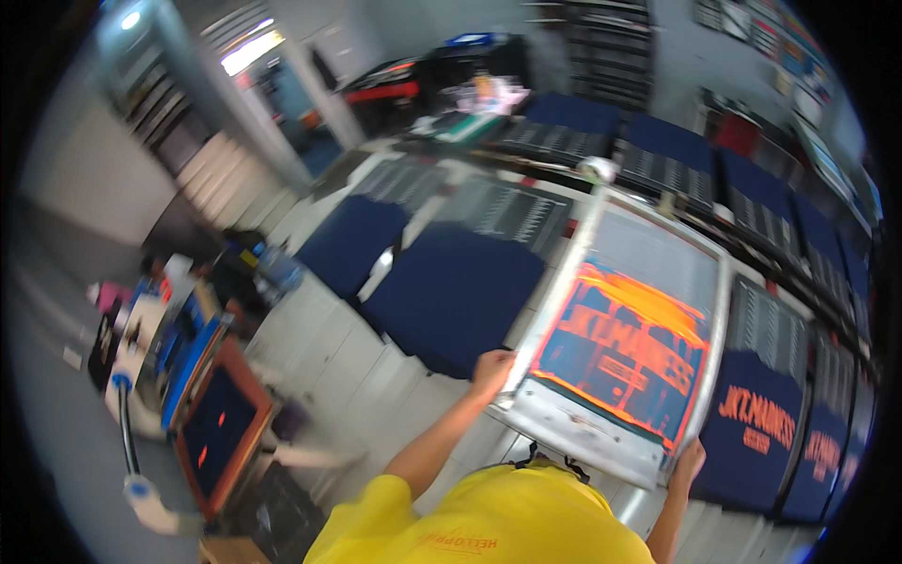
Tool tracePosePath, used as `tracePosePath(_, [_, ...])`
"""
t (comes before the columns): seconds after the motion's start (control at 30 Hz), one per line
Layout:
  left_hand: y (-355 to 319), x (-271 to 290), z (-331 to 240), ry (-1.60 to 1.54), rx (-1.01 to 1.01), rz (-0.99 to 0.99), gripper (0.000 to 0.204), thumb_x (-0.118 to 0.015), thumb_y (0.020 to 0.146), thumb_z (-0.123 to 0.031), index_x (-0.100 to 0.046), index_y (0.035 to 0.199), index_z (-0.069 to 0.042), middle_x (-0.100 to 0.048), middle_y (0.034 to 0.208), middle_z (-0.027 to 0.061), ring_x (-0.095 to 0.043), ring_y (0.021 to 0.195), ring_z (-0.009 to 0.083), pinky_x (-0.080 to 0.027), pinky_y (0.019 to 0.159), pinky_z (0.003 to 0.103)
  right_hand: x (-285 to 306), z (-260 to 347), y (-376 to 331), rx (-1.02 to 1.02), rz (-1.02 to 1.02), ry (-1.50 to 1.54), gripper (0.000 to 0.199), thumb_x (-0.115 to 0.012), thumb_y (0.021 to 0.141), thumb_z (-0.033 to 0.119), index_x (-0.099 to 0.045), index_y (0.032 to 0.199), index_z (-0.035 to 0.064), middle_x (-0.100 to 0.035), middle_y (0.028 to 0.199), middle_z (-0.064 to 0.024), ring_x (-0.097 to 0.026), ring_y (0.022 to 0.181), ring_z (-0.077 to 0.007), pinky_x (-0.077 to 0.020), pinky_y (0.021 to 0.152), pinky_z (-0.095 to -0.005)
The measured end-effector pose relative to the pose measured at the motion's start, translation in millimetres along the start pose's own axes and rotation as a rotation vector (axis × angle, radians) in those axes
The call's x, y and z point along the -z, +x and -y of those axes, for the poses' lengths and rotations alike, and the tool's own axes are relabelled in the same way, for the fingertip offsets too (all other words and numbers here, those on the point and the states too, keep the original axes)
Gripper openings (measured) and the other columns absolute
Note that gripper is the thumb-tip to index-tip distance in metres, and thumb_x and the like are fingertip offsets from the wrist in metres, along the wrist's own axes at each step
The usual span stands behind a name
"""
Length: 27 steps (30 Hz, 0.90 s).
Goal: The person performs screen printing by lowering a screen frame onto t-shirts and using a squeegee to spread orange ink across the mesh. They repeat the printing process across multiple shirts mounted on a long table.
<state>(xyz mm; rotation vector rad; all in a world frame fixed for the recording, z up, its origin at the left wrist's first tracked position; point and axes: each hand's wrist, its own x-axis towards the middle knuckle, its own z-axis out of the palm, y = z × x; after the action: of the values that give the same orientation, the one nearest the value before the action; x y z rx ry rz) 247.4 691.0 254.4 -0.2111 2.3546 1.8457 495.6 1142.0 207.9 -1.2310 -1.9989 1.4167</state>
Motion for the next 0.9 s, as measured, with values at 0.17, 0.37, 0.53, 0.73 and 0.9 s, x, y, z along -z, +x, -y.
tracePosePath(0.17, [-23,0,-24,0.111,-0.122,-0.073,0.039,-0.065,0.09,-0.036,-0.073,0.093,0.002,-0.072,0.083,0.0164,-0.07,0.08,0.0286,-0.052,0.073,0.04,9,-7,3,0.02,0.033,0.083,0.042,-0.044,0.101,0.026,-0.064,0.099,-0.0107,-0.065,0.085,-0.0093,-0.054,0.076,-0.0174,-0.0452,0.072,-0.0359])
tracePosePath(0.37, [-32,23,-25,0.128,-0.087,-0.061,0.037,-0.064,0.092,-0.034,-0.071,0.092,0.003,-0.068,0.088,0.0146,-0.067,0.082,0.0265,-0.051,0.076,0.037,16,28,-17,0.249,0.02,-0.52,0.053,-0.06,0.091,0.049,-0.064,0.096,-0.0042,-0.067,0.088,-0.018,-0.063,0.078,-0.0294,-0.0517,0.069,-0.0396])
tracePosePath(0.53, [-22,54,-27,0.102,-0.108,-0.054,0.035,-0.064,0.092,-0.031,-0.071,0.093,0.003,-0.068,0.09,0.0143,-0.067,0.085,0.0256,-0.051,0.077,0.036,4,28,-31,0.882,-0.25,-0.654,0.063,-0.074,0.076,0.065,-0.059,0.078,0.0036,-0.058,0.063,-0.0115,-0.061,0.059,-0.0355,-0.0514,0.053,-0.0449])
tracePosePath(0.73, [23,118,-19,0.074,-0.168,-0.056,0.032,-0.065,0.09,-0.03,-0.072,0.096,0.002,-0.071,0.092,0.0149,-0.069,0.084,0.0262,-0.054,0.076,0.035,-58,70,-98,0.07,-0.147,-0.05,0.05,-0.057,0.095,0.038,-0.059,0.108,-0.0106,-0.066,0.097,-0.0179,-0.06,0.08,-0.0262,-0.0494,0.073,-0.04])
tracePosePath(0.9, [80,213,21,0.079,-0.178,-0.121,0.03,-0.067,0.088,-0.027,-0.074,0.096,0.001,-0.072,0.087,0.0164,-0.07,0.079,0.026,-0.053,0.073,0.035,-159,137,-169,0.105,-0.088,0.046,0.031,-0.044,0.099,0.019,-0.044,0.074,0.0008,-0.038,0.072,0.0042,-0.034,0.069,-0.0103,-0.0314,0.059,-0.0337])
